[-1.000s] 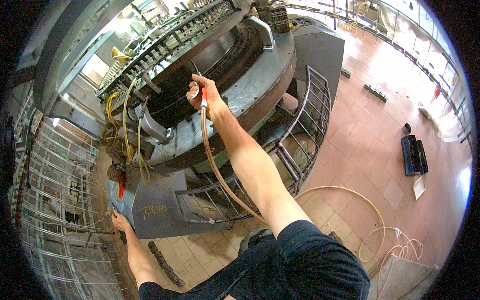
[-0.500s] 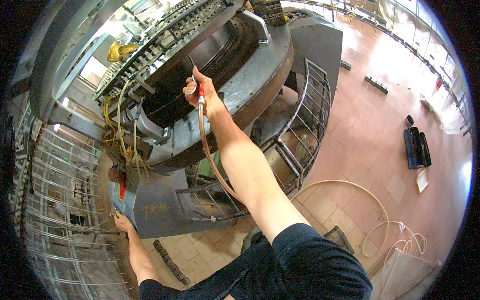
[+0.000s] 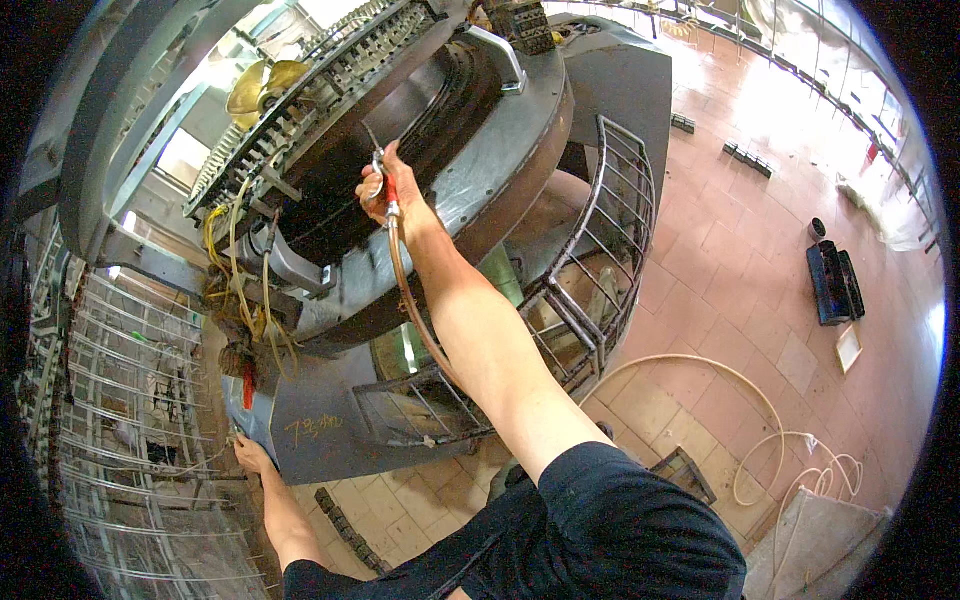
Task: The person uses a spray nozzle to clean the interior of a large industrial machine, then retrieves a tray of metal rods and inserts them one by one into slots on the machine's rotating drum. The person handles the rods and tray by hand and uses the spray tool to clean the machine surface.
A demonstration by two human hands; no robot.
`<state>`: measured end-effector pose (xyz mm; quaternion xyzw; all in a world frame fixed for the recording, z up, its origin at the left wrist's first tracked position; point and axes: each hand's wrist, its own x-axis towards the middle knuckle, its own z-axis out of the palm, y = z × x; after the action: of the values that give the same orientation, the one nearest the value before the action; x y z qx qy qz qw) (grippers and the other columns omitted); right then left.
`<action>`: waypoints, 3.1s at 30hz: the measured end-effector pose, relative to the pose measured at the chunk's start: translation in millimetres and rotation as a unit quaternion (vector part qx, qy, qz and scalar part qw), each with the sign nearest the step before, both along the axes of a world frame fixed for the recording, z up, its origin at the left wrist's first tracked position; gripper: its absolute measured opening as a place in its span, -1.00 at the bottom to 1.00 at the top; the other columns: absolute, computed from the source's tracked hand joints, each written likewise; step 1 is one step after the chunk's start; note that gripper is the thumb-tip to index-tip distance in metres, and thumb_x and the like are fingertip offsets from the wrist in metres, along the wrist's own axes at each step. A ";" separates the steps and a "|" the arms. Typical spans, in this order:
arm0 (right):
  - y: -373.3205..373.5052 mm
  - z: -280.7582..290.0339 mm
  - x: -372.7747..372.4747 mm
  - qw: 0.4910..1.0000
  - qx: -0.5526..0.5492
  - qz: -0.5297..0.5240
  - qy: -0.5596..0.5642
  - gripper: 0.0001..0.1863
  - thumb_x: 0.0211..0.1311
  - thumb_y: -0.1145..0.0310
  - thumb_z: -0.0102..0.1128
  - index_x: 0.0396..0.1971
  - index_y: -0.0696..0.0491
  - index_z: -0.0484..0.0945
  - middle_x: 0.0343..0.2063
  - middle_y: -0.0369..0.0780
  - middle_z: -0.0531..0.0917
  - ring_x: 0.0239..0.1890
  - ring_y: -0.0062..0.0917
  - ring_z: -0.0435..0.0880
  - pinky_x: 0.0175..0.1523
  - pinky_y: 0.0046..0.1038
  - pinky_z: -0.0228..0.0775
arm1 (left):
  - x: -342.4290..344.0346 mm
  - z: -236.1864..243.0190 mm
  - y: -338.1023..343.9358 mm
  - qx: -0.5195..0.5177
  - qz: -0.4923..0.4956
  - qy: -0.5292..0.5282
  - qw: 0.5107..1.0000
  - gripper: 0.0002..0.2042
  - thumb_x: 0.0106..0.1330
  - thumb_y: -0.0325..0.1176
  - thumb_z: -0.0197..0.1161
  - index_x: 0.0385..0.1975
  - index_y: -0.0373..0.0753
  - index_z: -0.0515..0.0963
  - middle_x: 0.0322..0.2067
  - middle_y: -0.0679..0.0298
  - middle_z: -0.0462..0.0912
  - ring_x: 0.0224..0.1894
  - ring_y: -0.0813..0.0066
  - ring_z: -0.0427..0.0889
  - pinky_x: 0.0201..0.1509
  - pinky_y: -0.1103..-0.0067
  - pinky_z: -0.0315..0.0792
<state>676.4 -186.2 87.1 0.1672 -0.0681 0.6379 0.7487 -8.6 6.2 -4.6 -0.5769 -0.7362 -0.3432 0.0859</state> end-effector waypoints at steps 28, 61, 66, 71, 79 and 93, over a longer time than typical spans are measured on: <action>1.7 -0.6 -5.3 0.989 -0.094 -0.111 0.022 -0.28 0.01 -0.32 0.33 -0.39 0.13 0.39 -0.72 -0.36 0.37 -0.66 -0.63 0.42 -0.57 -0.61 0.39 | 9.3 4.8 -10.8 0.025 -0.006 0.021 0.999 -0.48 0.51 0.02 -0.06 0.06 -0.33 0.60 -0.01 -0.12 0.64 0.02 -0.14 0.58 0.10 0.13 0.41; 11.1 -3.7 -3.5 0.992 -0.096 -0.084 0.008 -0.26 0.05 -0.40 0.25 -0.47 0.12 0.40 -0.75 -0.36 0.36 -0.67 -0.61 0.39 -0.57 -0.57 0.39 | 5.7 0.5 -4.7 0.015 0.014 -0.016 1.000 -0.47 0.51 0.01 -0.06 0.08 -0.37 0.57 0.04 -0.13 0.60 0.08 -0.14 0.54 0.17 0.16 0.36; 7.2 -2.2 -3.9 0.998 -0.029 -0.059 -0.001 -0.25 0.02 -0.42 0.23 -0.49 0.11 0.41 -0.75 -0.36 0.36 -0.66 -0.60 0.43 -0.56 -0.56 0.43 | 1.9 -0.1 -2.4 -0.003 0.004 0.024 1.000 -0.47 0.54 0.04 -0.11 0.18 -0.26 0.55 0.12 -0.04 0.58 0.12 -0.08 0.54 0.18 0.11 0.39; 6.7 -4.8 -2.2 1.000 0.023 0.020 -0.009 -0.28 0.07 -0.39 0.22 -0.50 0.10 0.42 -0.74 -0.37 0.38 -0.68 -0.65 0.41 -0.54 -0.58 0.45 | 0.6 -2.0 0.3 -0.029 0.033 -0.007 0.999 -0.47 0.54 0.05 -0.12 0.18 -0.24 0.56 0.13 0.01 0.59 0.12 -0.05 0.55 0.20 0.13 0.39; 11.3 -4.5 -1.5 1.000 0.006 0.003 0.011 -0.25 0.05 -0.47 0.14 -0.50 0.06 0.41 -0.74 -0.37 0.37 -0.69 -0.61 0.39 -0.60 -0.57 0.36 | 9.2 3.0 -9.0 0.006 0.012 -0.021 1.000 -0.48 0.50 0.03 -0.05 0.06 -0.34 0.59 0.03 -0.09 0.62 0.08 -0.13 0.54 0.14 0.15 0.36; 19.5 4.2 -9.6 0.953 -0.211 -0.194 -0.100 -0.19 0.26 -0.47 -0.12 -0.43 0.14 0.46 -0.73 -0.23 0.46 -0.69 -0.40 0.47 -0.47 -0.27 0.41 | 10.3 4.6 -11.7 0.003 0.020 -0.011 1.000 -0.45 0.51 0.09 -0.06 0.12 -0.29 0.58 0.07 -0.04 0.62 0.10 -0.06 0.56 0.15 0.13 0.40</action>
<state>666.8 -166.7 91.2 -0.0754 -0.0373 0.4938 0.8655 1.7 -5.5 0.0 -0.5582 -0.7475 -0.3496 0.0865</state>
